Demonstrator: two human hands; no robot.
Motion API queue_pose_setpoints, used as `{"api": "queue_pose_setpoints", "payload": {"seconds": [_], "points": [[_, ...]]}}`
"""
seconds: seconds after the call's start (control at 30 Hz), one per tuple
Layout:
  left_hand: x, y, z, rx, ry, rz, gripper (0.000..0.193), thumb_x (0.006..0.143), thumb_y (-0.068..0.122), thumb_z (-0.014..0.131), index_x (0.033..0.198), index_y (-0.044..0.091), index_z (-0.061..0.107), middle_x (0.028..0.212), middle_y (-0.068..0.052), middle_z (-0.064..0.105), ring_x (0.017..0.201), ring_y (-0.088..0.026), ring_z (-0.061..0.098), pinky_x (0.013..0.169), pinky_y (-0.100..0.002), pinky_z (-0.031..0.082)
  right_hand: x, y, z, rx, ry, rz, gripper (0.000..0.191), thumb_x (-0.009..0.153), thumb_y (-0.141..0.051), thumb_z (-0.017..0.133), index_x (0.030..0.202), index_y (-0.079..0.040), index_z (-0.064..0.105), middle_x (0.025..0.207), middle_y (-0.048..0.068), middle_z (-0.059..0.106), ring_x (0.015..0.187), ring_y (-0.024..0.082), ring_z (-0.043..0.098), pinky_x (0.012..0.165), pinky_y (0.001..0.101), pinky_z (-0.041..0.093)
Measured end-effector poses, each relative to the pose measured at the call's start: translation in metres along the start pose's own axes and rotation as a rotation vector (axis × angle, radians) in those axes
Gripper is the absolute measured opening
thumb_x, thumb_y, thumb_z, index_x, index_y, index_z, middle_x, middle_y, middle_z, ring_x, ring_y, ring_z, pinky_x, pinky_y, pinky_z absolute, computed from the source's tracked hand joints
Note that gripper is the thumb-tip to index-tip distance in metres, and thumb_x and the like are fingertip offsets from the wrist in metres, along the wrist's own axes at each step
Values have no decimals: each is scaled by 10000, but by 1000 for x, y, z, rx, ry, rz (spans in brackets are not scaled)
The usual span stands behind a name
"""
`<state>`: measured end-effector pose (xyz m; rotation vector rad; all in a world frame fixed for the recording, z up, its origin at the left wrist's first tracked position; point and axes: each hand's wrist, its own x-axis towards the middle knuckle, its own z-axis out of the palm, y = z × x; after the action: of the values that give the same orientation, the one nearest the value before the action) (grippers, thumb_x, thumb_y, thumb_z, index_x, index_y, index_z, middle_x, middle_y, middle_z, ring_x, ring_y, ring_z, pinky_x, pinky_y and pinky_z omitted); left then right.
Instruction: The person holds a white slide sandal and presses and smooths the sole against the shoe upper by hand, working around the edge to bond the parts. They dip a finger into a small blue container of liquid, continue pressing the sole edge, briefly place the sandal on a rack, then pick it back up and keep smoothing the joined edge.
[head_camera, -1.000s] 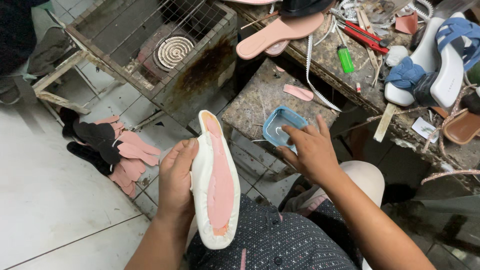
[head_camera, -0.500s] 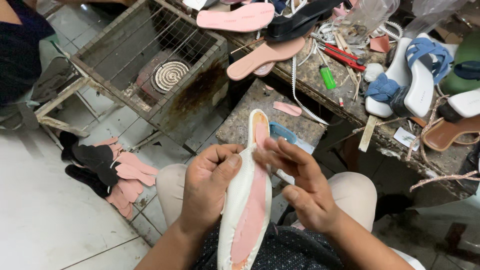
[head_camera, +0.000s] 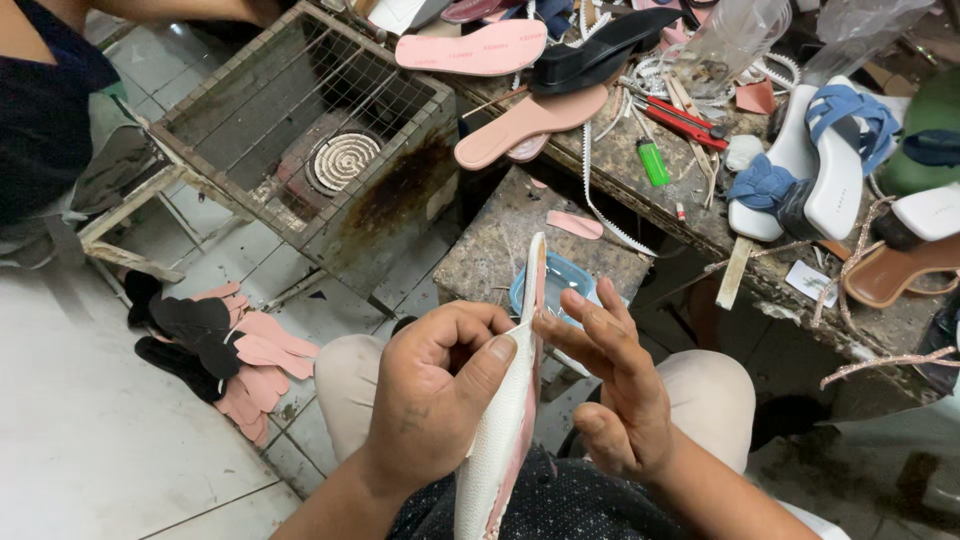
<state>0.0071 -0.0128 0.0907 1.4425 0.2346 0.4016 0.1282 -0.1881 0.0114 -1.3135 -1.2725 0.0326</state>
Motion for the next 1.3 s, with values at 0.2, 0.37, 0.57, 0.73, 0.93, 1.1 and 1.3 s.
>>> {"api": "queue_pose_setpoints", "payload": {"seconds": [0.2, 0.37, 0.57, 0.73, 0.93, 1.1, 1.3], "points": [[-1, 3, 2, 57, 41, 17, 124, 969, 72, 666, 912, -29, 622, 959, -47, 698, 728, -51, 619, 627, -225, 525, 4, 4, -2, -193, -39, -79, 628, 1103, -381, 500, 1589, -58, 269, 1462, 177, 639, 1604, 287, 360, 1384, 576, 42], [0, 2, 3, 42, 74, -41, 118, 973, 66, 662, 921, -36, 637, 934, -68, 695, 729, -55, 619, 631, -226, 523, 8, 8, 0, -320, -61, -118, 646, 1088, -418, 500, 1554, -24, 288, 1436, 187, 633, 1567, 318, 355, 1338, 572, 83], [2, -1, 0, 4, 100, -4, 122, 978, 55, 651, 910, -42, 620, 1020, -75, 703, 761, -59, 634, 665, -226, 542, -2, -5, 1, -251, -74, -168, 563, 1091, -397, 473, 1510, -42, 351, 1383, 145, 684, 1523, 280, 460, 1341, 562, 101], [2, 2, 2, 142, 87, 35, 146, 958, 52, 678, 863, -36, 610, 991, -84, 716, 678, -63, 640, 576, -229, 543, -2, -6, -1, -38, 71, -42, 476, 1130, -261, 492, 1536, -65, 341, 1353, 162, 705, 1459, 257, 498, 1341, 530, 157], [2, 11, 7, 180, 54, 74, 143, 956, 58, 681, 855, -29, 628, 911, -63, 713, 647, -60, 641, 545, -220, 537, 7, -4, -3, 45, 74, 12, 474, 1108, -173, 513, 1541, -62, 353, 1412, 211, 645, 1430, 266, 524, 1340, 520, 195], [2, 13, 6, 250, 54, 87, 146, 952, 64, 694, 854, -30, 642, 889, -59, 702, 643, -60, 618, 546, -220, 517, 10, -3, -3, 64, 48, 18, 490, 1098, -141, 531, 1541, -57, 339, 1502, 240, 541, 1370, 246, 606, 1334, 521, 182], [3, 11, 3, 298, 59, 104, 145, 950, 68, 696, 849, -24, 646, 871, -46, 706, 641, -57, 631, 552, -222, 525, 11, 0, -6, -49, -7, -10, 484, 1073, -133, 550, 1520, -77, 376, 1396, 116, 660, 1432, 297, 523, 1358, 523, 204]]}}
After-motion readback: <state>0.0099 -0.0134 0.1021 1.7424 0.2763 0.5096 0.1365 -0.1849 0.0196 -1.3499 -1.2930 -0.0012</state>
